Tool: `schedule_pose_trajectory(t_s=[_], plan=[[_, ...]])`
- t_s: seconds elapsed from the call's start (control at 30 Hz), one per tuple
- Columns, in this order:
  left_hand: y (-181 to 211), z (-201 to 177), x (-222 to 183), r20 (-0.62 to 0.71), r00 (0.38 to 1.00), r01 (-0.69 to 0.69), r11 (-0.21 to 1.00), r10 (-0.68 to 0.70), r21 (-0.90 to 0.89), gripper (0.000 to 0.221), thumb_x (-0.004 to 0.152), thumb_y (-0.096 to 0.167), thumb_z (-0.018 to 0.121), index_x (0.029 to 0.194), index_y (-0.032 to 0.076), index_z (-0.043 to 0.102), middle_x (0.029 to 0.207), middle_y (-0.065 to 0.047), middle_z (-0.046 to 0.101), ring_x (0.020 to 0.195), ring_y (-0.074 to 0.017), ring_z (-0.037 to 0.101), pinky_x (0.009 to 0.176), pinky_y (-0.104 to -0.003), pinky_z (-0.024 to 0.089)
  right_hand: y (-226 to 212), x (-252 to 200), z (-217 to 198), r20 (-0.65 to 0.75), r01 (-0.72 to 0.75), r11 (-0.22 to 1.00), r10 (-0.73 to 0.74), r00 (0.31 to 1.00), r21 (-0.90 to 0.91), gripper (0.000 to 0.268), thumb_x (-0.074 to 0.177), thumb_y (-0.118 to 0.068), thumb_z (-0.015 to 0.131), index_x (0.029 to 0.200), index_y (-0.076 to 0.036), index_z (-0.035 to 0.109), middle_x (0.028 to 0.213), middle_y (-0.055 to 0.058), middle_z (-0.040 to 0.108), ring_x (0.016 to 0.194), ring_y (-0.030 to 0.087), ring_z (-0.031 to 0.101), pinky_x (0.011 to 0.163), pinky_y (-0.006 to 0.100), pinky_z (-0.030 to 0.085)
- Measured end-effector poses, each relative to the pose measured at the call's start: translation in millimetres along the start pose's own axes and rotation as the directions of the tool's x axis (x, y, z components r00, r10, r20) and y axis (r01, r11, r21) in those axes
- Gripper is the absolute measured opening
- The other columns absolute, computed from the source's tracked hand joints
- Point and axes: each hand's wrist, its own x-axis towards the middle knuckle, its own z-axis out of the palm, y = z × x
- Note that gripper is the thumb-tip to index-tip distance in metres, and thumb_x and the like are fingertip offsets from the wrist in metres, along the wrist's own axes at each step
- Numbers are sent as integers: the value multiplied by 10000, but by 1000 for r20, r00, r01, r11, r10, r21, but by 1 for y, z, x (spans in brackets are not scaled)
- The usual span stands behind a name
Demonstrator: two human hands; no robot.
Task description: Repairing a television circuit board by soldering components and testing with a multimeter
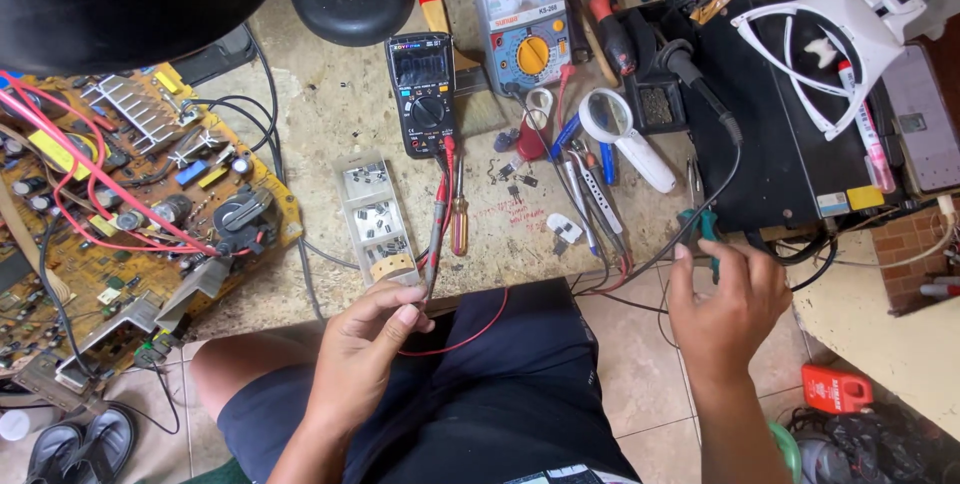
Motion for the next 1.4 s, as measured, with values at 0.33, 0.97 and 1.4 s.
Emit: schedule_pose_trajectory(t_s=[0.33, 0.97, 1.4], plan=[[10, 4, 1, -62, 998, -25, 1000, 24, -12, 162, 949, 129, 688, 1077, 61, 759, 1002, -116, 788, 923, -195, 758, 907, -317, 604, -49, 48, 22, 275, 58, 963, -132, 952, 262, 211, 1014, -209, 662, 1120, -63, 772, 1035, 98, 736, 885, 331, 694, 654, 468, 530], [80, -72, -23, -352, 867, -345, 934, 354, 89, 82, 815, 27, 852, 858, 86, 815, 840, -47, 779, 778, -122, 719, 710, -235, 565, -23, 51, 108, 408, 1, 1000, -10, 913, 22, 234, 1002, -358, 701, 1156, -247, 836, 966, 3, 746, 929, 207, 720, 828, 372, 567], [131, -181, 33, -500, 833, -198, 971, 238, 132, 220, 848, 99, 794, 1066, 78, 781, 998, -54, 819, 898, -101, 755, 824, -233, 642, -18, 65, 140, 492, 129, 944, 39, 870, -303, 246, 901, -337, 655, 979, -187, 834, 841, 3, 781, 843, 136, 744, 826, 226, 582]])
